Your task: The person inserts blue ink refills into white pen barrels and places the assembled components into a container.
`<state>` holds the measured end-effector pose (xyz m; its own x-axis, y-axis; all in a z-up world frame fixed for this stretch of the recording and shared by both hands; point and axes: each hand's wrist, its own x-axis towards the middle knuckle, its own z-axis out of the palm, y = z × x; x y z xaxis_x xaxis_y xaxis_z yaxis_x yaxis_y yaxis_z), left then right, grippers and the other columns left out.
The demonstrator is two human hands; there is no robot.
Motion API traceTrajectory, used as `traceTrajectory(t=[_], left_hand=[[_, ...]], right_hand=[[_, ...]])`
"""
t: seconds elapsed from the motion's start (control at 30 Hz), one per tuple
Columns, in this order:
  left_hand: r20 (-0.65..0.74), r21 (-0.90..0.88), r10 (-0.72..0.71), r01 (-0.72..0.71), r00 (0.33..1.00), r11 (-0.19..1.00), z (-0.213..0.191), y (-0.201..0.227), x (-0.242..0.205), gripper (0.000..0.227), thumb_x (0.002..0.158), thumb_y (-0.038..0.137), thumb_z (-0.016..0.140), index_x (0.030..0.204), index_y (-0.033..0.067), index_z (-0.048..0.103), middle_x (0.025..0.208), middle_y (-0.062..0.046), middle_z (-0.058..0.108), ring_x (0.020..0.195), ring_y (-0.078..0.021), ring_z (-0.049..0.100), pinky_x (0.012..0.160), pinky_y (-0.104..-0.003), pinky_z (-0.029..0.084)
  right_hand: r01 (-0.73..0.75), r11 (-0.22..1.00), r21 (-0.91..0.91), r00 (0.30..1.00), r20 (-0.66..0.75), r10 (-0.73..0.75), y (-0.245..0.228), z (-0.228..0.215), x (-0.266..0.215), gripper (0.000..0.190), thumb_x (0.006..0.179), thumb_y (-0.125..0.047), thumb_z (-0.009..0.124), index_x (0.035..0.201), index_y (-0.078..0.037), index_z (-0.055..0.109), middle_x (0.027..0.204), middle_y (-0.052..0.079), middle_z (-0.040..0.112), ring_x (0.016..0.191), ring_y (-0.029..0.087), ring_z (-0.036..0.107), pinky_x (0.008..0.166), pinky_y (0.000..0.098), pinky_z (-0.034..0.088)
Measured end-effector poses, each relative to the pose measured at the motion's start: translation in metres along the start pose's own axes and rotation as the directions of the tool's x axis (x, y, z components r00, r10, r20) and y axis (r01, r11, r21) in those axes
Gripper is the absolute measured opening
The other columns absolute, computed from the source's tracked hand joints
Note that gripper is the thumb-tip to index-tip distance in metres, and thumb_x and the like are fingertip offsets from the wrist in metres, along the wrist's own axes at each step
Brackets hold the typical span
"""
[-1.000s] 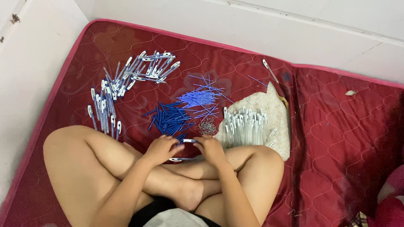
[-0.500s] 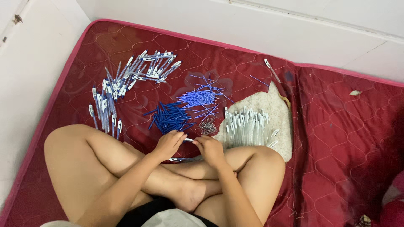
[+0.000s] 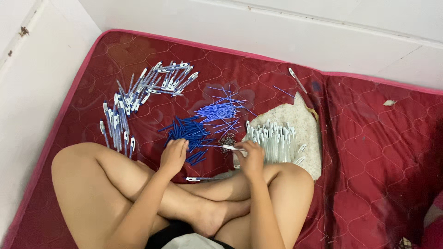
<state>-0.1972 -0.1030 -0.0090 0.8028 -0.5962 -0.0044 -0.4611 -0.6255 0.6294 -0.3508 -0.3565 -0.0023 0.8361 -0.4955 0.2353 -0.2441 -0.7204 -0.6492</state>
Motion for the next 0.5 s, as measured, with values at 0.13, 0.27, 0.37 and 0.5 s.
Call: traceTrajectory(t=[0.13,0.27,0.37,0.5], left_hand=[[-0.031,0.014,-0.04,0.041,0.999,0.999,0.002,-0.007,0.004,0.041,0.112,0.035,0.039,0.088,0.0115,0.062,0.081,-0.011,0.064,0.089,-0.0343,0.063,0.076,-0.045,0.054],[-0.052,0.055,-0.079,0.082,0.995,0.995,0.001,-0.007,0.004,0.041,0.113,0.035,0.039,0.088,0.012,0.062,0.084,-0.008,0.064,0.092,-0.032,0.063,0.075,-0.043,0.055],[-0.043,0.094,-0.084,0.088,0.996,0.992,0.001,-0.003,0.006,0.043,0.113,0.036,0.037,0.088,0.0128,0.062,0.082,-0.006,0.062,0.09,-0.0296,0.062,0.074,-0.042,0.054],[-0.059,0.207,-0.012,0.024,0.998,0.978,0.008,-0.008,0.007,0.037,0.111,0.035,0.042,0.091,0.0116,0.063,0.083,-0.009,0.06,0.089,-0.0312,0.061,0.073,-0.045,0.054]], right_hand=[[-0.105,0.993,-0.045,0.994,-0.017,0.104,0.012,0.001,-0.001,0.019,0.072,-0.021,0.088,0.088,-0.028,0.079,0.084,-0.001,0.074,0.086,0.031,0.07,0.083,0.0457,0.052],[-0.147,0.898,-0.414,0.989,-0.051,0.138,0.022,0.018,-0.007,0.019,0.074,-0.024,0.083,0.088,-0.034,0.077,0.088,-0.007,0.069,0.093,0.025,0.066,0.095,0.0437,0.045],[-0.095,0.836,-0.54,0.995,-0.072,0.066,0.029,0.031,-0.007,0.015,0.079,-0.022,0.077,0.087,-0.035,0.076,0.087,-0.007,0.066,0.094,0.021,0.062,0.092,0.0387,0.042],[-0.094,0.829,-0.551,0.993,-0.108,0.041,0.007,0.02,-0.005,0.012,0.082,-0.023,0.074,0.091,-0.031,0.076,0.087,-0.004,0.065,0.093,0.022,0.061,0.084,0.0384,0.042]])
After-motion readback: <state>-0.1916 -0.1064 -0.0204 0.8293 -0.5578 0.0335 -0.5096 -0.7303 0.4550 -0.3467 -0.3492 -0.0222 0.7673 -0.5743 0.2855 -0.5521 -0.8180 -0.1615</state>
